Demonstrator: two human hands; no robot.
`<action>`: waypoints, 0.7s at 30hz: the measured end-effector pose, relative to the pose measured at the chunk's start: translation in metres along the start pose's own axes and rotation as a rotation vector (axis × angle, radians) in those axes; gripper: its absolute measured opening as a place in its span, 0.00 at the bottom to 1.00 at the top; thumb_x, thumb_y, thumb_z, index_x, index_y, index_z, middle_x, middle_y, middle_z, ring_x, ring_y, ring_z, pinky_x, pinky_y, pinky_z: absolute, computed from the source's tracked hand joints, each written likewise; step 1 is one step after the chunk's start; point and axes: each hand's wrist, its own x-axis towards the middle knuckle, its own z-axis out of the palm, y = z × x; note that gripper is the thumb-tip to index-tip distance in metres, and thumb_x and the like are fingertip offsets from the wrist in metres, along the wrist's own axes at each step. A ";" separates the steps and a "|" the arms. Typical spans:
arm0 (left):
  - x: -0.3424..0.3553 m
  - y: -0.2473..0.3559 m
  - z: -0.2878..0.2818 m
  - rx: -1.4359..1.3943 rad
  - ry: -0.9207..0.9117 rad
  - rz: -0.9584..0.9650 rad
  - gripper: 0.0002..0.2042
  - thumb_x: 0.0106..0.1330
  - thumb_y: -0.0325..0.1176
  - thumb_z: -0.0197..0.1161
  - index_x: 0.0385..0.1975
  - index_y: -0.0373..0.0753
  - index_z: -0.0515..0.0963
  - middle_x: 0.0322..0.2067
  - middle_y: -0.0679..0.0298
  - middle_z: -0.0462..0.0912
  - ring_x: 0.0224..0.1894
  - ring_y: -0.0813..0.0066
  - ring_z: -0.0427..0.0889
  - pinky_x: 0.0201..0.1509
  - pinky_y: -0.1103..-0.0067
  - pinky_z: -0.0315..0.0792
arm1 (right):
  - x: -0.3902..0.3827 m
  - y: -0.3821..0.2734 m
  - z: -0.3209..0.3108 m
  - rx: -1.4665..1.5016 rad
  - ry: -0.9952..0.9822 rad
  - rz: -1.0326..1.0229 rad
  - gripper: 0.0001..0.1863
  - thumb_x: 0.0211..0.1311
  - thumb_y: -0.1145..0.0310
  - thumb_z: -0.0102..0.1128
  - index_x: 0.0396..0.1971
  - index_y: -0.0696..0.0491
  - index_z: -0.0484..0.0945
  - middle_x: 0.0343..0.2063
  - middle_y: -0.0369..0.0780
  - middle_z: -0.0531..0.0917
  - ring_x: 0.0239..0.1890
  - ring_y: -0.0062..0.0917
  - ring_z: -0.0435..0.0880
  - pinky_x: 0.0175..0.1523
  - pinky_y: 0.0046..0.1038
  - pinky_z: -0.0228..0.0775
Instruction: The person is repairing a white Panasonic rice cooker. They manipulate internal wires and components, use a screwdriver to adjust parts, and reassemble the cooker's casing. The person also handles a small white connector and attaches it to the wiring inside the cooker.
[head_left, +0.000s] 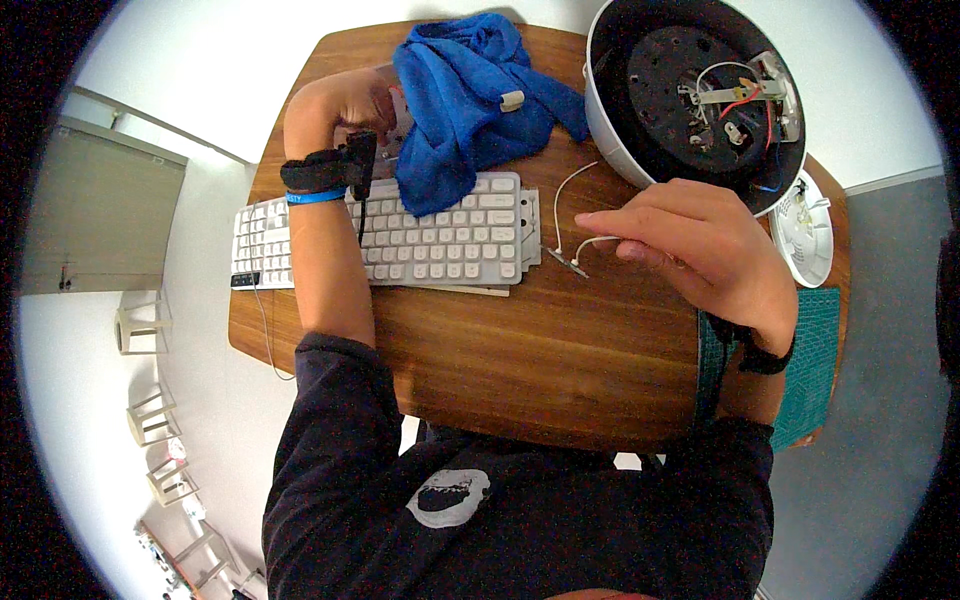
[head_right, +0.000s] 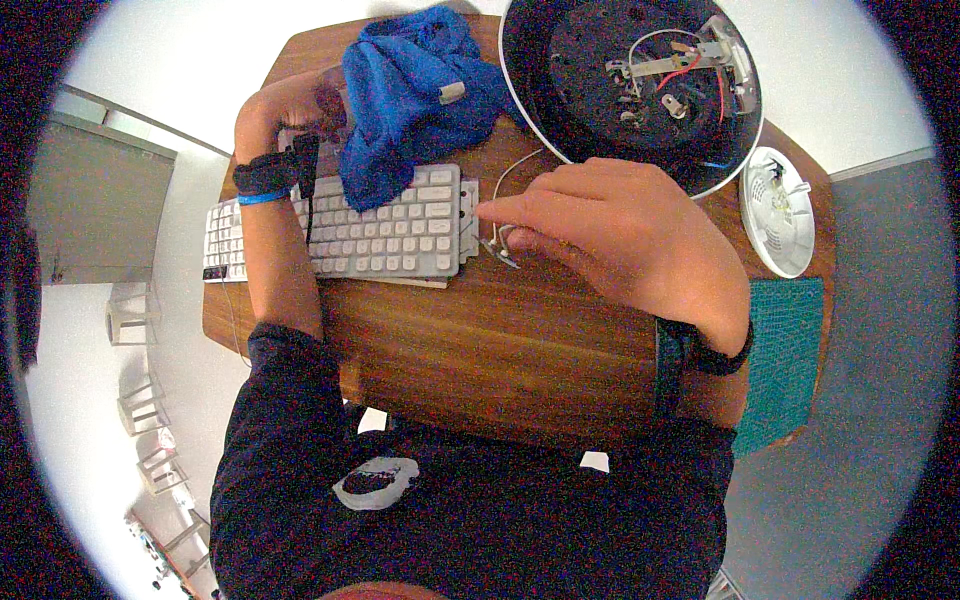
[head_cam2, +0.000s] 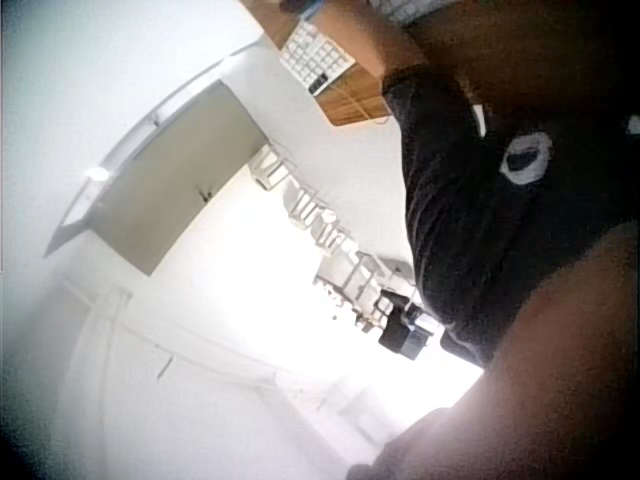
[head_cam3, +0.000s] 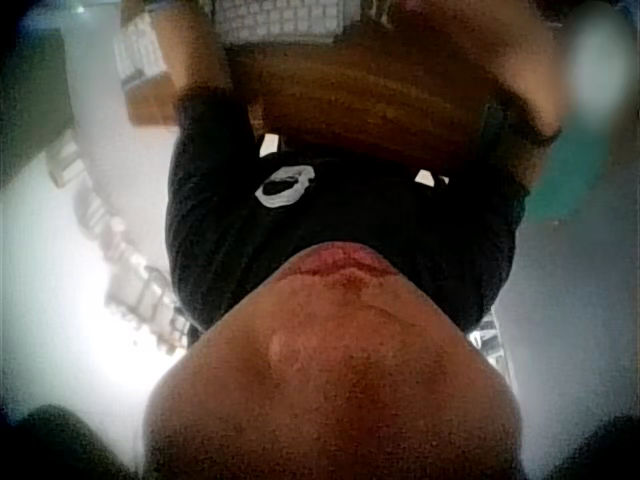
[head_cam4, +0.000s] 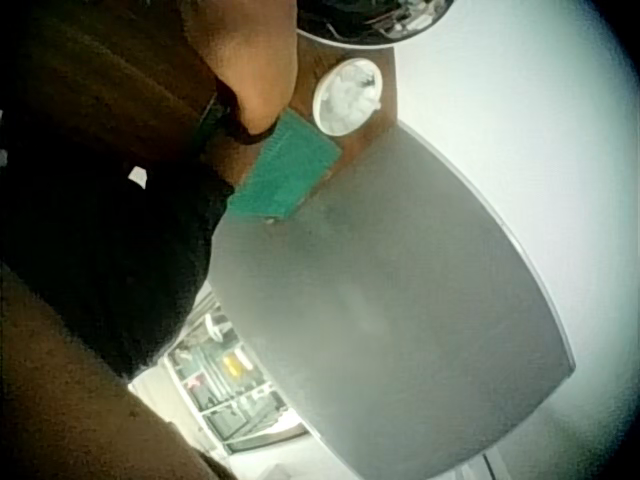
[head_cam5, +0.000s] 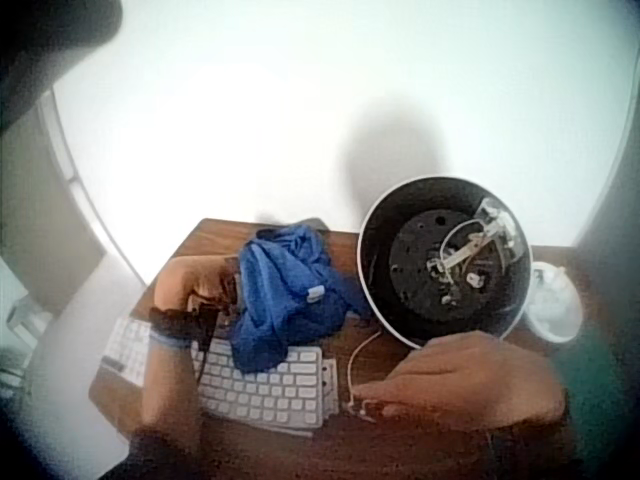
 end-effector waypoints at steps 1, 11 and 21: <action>-0.005 -0.001 -0.001 -0.014 -0.002 -0.029 0.08 0.53 0.25 0.70 0.33 0.37 0.89 0.31 0.60 0.91 0.33 0.68 0.89 0.38 0.71 0.82 | 0.002 0.000 0.000 0.009 0.000 -0.009 0.17 0.63 0.68 0.69 0.52 0.46 0.84 0.33 0.38 0.86 0.36 0.38 0.86 0.40 0.37 0.79; -0.009 -0.001 0.003 -0.083 -0.040 -0.227 0.09 0.52 0.24 0.70 0.33 0.39 0.91 0.32 0.60 0.92 0.34 0.69 0.90 0.38 0.72 0.81 | 0.002 0.001 -0.002 0.022 -0.019 -0.015 0.17 0.63 0.68 0.69 0.52 0.46 0.84 0.33 0.39 0.86 0.36 0.38 0.86 0.40 0.38 0.79; -0.005 -0.001 0.003 -0.148 0.072 -0.241 0.10 0.61 0.24 0.65 0.40 0.37 0.90 0.35 0.56 0.92 0.36 0.67 0.91 0.38 0.72 0.82 | 0.000 0.002 -0.001 0.014 -0.013 -0.002 0.16 0.64 0.66 0.68 0.52 0.46 0.84 0.33 0.40 0.86 0.37 0.39 0.86 0.40 0.38 0.79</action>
